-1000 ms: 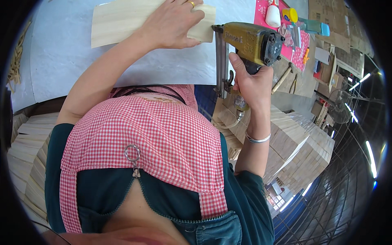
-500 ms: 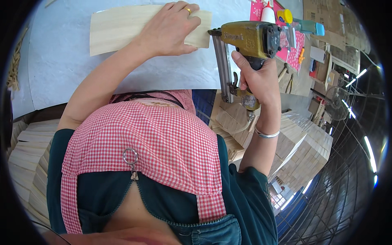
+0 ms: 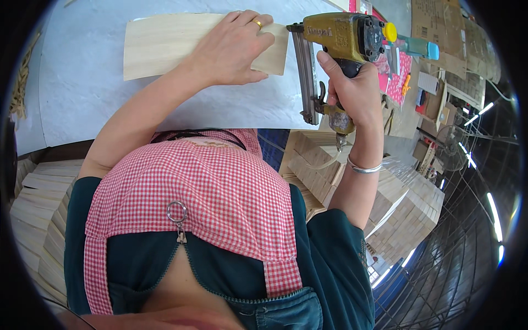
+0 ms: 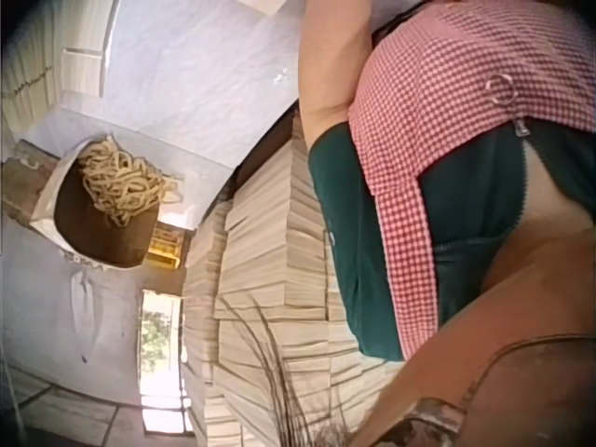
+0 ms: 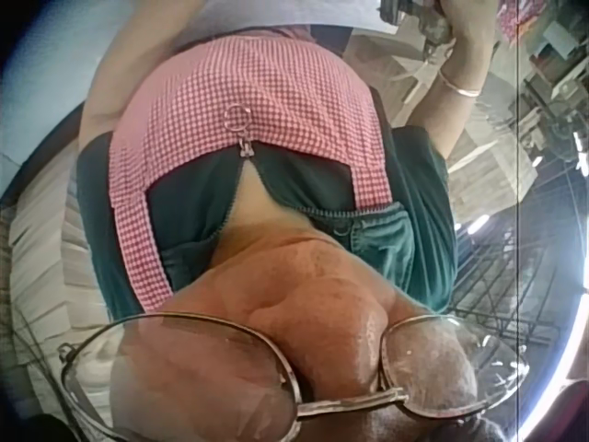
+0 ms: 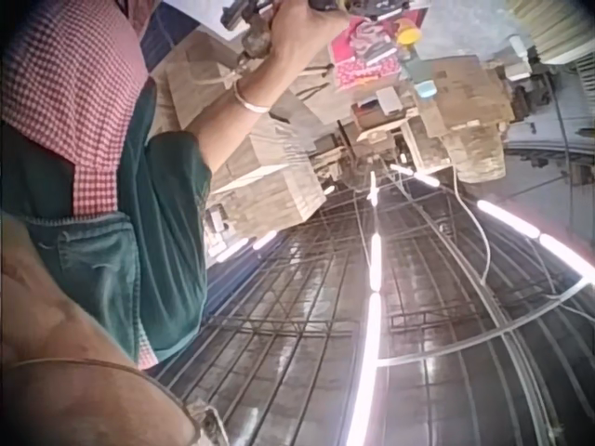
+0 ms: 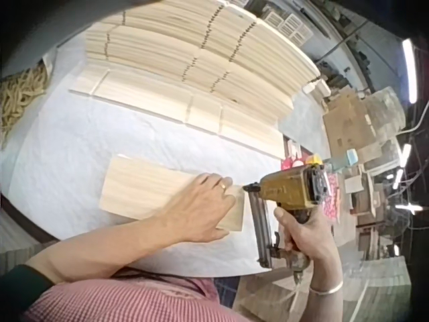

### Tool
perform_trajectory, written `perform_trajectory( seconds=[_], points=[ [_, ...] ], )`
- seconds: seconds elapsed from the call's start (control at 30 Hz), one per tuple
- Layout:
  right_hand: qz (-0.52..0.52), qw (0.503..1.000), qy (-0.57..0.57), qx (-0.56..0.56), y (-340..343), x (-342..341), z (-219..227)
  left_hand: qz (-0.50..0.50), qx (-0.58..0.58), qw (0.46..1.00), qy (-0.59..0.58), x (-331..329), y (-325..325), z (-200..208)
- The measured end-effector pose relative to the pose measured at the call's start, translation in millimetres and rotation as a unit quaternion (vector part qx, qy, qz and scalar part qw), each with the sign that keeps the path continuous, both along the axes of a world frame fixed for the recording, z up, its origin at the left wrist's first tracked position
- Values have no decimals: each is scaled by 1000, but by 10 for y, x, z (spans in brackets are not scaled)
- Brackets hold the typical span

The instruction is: Assembling wooden boxes by applying glue to joints and securing them with a pneumatic nail gun.

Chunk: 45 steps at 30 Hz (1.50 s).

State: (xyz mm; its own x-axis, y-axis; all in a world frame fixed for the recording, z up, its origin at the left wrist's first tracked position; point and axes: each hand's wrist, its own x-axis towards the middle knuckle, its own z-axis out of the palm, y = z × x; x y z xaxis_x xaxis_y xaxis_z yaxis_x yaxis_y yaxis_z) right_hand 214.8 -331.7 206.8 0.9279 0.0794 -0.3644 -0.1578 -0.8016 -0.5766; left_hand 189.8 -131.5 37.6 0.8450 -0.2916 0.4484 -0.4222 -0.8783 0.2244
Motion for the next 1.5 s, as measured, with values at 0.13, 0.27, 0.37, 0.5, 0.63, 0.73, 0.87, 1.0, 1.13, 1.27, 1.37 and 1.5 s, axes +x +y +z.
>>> perform_trajectory(
  seconds=[0.13, 0.27, 0.37, 0.5, 0.63, 0.73, 0.87, 1.0, 1.13, 1.27, 1.37, 1.5],
  points=[
    [4, 1000, 7, -2, -2, 43, 8, -1, -7, 1000, 6, -24, 4, 56],
    [15, 1000, 22, -13, 8, 134, 70, -7, -9, 1000, 27, -48, 15, 131],
    [41, 997, 45, -42, 8, 239, 137, -10, 7, 998, 57, -68, 31, 166],
    [59, 997, 42, -39, -20, 309, 130, -77, -53, 993, 76, -49, 183, 265],
    [54, 998, 14, -21, -166, 214, 96, -55, -49, 949, 308, -267, 802, 656],
    [42, 999, -9, -6, -323, 4, 92, -15, -67, 919, 387, -555, 1464, 682],
    [29, 999, 0, 32, -407, -189, 86, -11, -119, 949, 291, -654, 1746, 404],
    [33, 998, 3, 47, -401, -365, 65, -9, -169, 952, 254, -585, 1407, 338],
    [38, 998, 0, 59, -296, -487, 7, 2, -200, 949, 243, -511, 1044, 394],
    [48, 997, 2, 61, -201, -557, -5, 16, -202, 952, 231, -501, 949, 340],
    [58, 997, 14, 49, -152, -592, -4, 27, -188, 958, 214, -496, 948, 296],
    [46, 997, 23, 52, -101, -614, -6, 30, -192, 955, 224, -494, 931, 267]
  ],
)
